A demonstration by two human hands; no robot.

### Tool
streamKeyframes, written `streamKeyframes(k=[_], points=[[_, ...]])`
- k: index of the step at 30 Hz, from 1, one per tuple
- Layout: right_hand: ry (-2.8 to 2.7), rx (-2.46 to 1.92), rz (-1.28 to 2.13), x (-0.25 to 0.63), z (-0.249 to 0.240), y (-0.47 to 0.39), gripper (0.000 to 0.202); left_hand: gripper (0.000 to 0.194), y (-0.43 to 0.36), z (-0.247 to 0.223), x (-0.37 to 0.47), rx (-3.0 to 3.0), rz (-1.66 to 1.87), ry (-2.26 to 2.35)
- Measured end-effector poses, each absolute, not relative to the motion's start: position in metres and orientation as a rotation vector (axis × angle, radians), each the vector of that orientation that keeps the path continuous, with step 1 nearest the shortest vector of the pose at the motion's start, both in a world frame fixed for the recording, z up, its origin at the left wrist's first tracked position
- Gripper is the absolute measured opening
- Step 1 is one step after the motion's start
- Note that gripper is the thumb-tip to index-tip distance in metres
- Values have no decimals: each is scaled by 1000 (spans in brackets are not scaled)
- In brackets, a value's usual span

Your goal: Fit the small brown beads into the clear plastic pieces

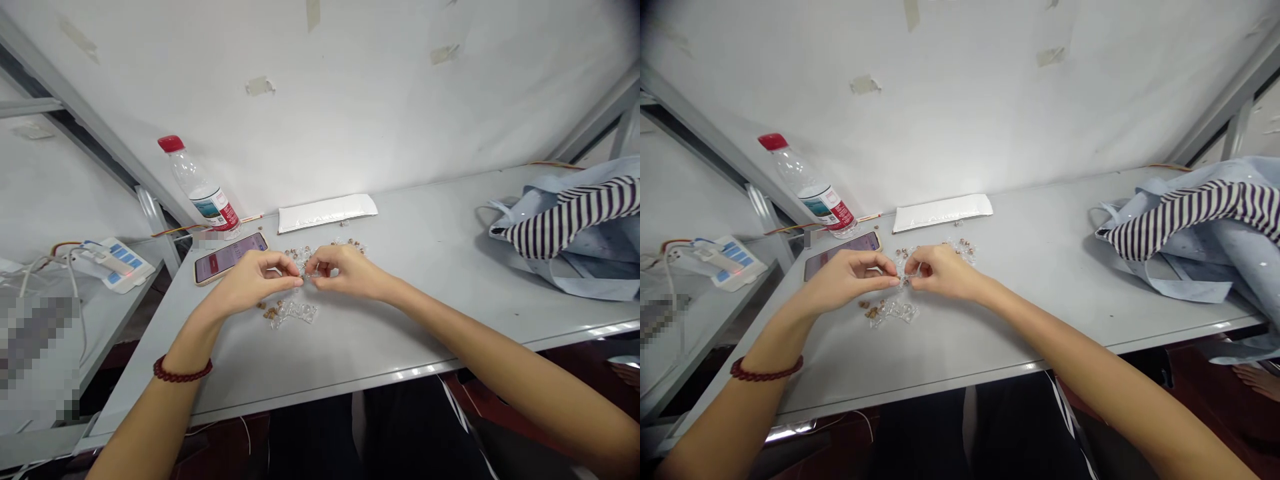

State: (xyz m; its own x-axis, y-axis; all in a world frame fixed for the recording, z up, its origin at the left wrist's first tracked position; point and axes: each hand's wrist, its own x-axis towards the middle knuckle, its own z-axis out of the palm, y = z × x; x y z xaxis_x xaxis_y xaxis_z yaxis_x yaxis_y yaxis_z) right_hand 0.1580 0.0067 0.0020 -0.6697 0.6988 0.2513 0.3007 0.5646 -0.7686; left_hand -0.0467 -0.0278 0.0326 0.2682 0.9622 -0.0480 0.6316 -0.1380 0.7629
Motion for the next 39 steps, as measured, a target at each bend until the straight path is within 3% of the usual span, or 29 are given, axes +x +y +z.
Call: streamKeyframes(k=[7,17,24,29,35,39], points=[[-2291,-679,780,153,-8,6,5,23,-24,23,-37,1757,673,1390],[-2121,-447,732,153,-8,-1,10,22,-25,26,-43,1667,582,1198],[-2320,-655,811,169,9,15,18,26,-20,13,-39,2108,793,1437],[-2653,-1052,925,201,25,35,10,25,-8,-12,-45,2561,929,1515],[-2793,-1120,1056,202,23,35,20,36,-7,-9,-48,2388,865,1609],[-2808,-1063,1059,198,13,36,18,33,-10,15,-68,2133,706,1805]])
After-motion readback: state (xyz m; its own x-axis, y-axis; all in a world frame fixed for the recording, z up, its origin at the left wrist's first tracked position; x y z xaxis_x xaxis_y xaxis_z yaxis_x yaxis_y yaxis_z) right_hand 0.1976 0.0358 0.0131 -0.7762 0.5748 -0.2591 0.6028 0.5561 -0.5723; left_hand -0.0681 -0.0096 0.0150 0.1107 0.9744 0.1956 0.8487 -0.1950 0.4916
